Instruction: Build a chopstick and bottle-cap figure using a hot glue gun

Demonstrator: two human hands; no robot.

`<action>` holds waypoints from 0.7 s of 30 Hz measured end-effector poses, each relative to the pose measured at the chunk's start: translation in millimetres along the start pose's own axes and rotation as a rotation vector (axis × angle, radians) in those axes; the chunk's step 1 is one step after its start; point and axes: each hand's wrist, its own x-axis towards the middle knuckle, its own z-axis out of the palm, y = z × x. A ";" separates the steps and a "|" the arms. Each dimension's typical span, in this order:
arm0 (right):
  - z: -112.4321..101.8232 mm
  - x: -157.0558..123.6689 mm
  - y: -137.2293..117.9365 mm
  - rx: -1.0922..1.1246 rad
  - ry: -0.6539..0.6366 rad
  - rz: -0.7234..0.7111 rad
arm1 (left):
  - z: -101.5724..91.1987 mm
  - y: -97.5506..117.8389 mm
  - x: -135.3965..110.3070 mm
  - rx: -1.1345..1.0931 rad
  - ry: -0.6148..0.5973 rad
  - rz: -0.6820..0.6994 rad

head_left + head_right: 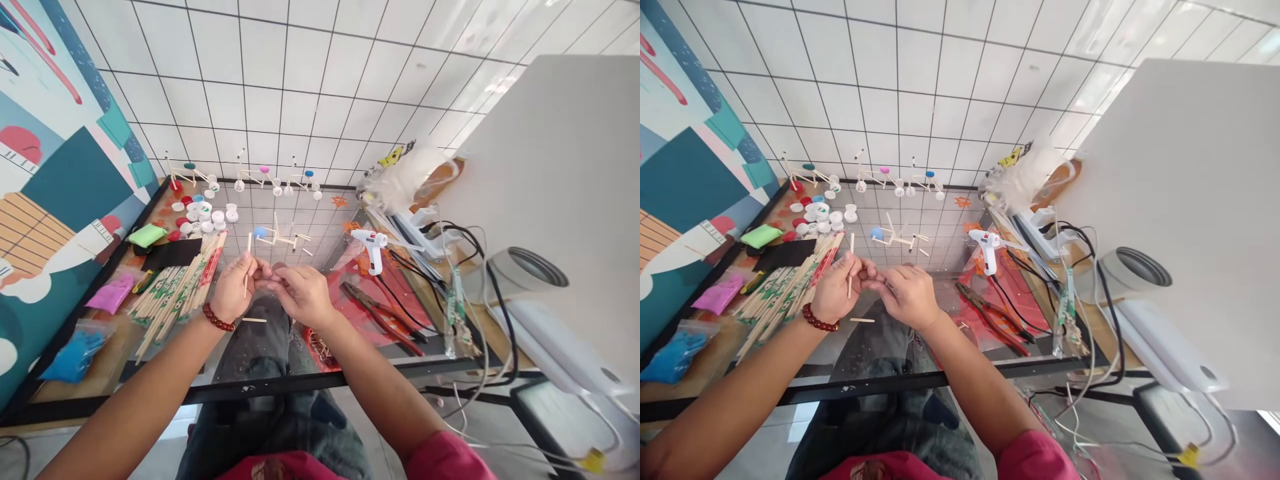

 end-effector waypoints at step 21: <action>23.1 -19.0 -46.6 -0.265 -0.513 -0.263 | -22.1 -12.1 13.0 0.270 0.310 0.394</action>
